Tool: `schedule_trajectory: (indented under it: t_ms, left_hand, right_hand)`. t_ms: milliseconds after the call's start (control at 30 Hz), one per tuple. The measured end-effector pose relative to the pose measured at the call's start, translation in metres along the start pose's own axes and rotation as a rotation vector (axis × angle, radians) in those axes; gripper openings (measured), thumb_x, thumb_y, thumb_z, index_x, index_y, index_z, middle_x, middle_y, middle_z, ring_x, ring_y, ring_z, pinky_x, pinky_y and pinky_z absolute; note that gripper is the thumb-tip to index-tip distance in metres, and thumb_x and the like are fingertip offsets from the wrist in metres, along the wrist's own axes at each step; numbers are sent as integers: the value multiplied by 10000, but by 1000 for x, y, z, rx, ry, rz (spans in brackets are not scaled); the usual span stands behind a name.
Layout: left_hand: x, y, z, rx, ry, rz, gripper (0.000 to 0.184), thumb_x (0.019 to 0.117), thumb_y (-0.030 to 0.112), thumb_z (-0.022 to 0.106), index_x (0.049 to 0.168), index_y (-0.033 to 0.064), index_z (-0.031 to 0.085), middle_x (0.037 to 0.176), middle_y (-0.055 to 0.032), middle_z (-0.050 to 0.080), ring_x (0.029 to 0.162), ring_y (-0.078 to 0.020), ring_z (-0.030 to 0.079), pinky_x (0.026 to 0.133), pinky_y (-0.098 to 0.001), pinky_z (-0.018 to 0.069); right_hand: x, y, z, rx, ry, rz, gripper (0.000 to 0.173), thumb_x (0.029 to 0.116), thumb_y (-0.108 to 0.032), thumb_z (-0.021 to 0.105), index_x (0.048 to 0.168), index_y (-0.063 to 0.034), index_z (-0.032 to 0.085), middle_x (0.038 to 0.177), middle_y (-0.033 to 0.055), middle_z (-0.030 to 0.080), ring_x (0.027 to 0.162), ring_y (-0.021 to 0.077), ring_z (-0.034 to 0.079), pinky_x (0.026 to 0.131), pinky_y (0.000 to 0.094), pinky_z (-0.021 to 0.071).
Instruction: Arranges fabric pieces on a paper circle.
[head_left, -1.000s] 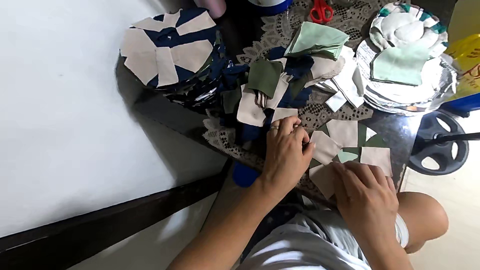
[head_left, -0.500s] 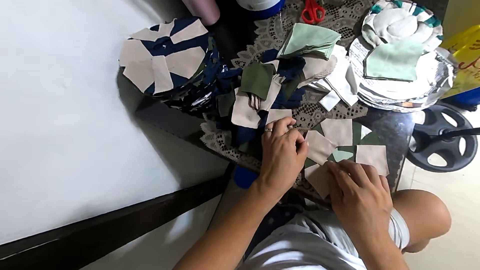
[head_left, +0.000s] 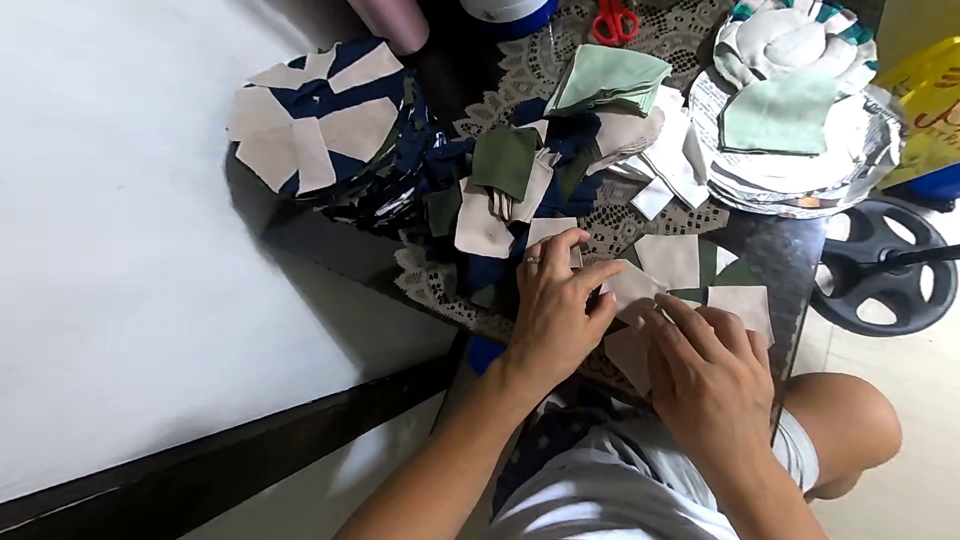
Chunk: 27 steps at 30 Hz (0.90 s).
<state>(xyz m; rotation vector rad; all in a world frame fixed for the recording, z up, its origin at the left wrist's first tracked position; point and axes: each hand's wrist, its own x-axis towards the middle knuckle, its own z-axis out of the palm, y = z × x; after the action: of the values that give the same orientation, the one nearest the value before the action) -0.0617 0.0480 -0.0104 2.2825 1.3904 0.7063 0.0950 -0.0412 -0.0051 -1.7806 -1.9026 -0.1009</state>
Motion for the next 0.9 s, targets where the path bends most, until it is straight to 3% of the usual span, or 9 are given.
schedule_trajectory:
  t_ms: [133,567,700,800,900]
  left_hand:
    - [-2,-2,3,7,36,9,280,891,237,674,1142,260,796,1388,-165,559,1308,-378,481,997,-570,405]
    - [-5,-7,6,-60,33,-23,295,906,254,658,1169,260,792,1419,-127,558,1338,-374,454,1013,-574,394]
    - [-6,-8,5,-80,43,-28,328,910,236,658,1218,177,752,1389,-124,585,1318,-365,492,1009,-577,419]
    - [-6,-7,4,-81,51,-41,318,907,203,658,1206,132,739,1361,-125,609,1298,-364,520,1006,-574,433]
    - [-6,-8,5,-81,63,-30,309,900,186,650,1192,132,738,1340,-115,621,1284,-354,534,996,-569,442]
  right_hand:
    - [-3,4,6,-13,-16,-1,281,992,-130,523,1078,-180,786,1152,12,757,950,261,670,736,417,449]
    - [-6,6,3,18,-35,-71,327,967,-103,495,1090,-183,787,1184,20,750,975,269,658,751,417,441]
    - [-8,5,-2,30,29,-73,270,986,-138,501,1019,-151,769,1085,92,742,969,294,653,767,413,459]
    - [-15,7,1,6,34,-71,271,956,-146,503,940,-144,773,1021,89,742,961,290,652,772,412,459]
    - [-19,10,4,12,31,-68,266,963,-149,501,942,-156,766,1014,81,737,960,279,640,781,397,450]
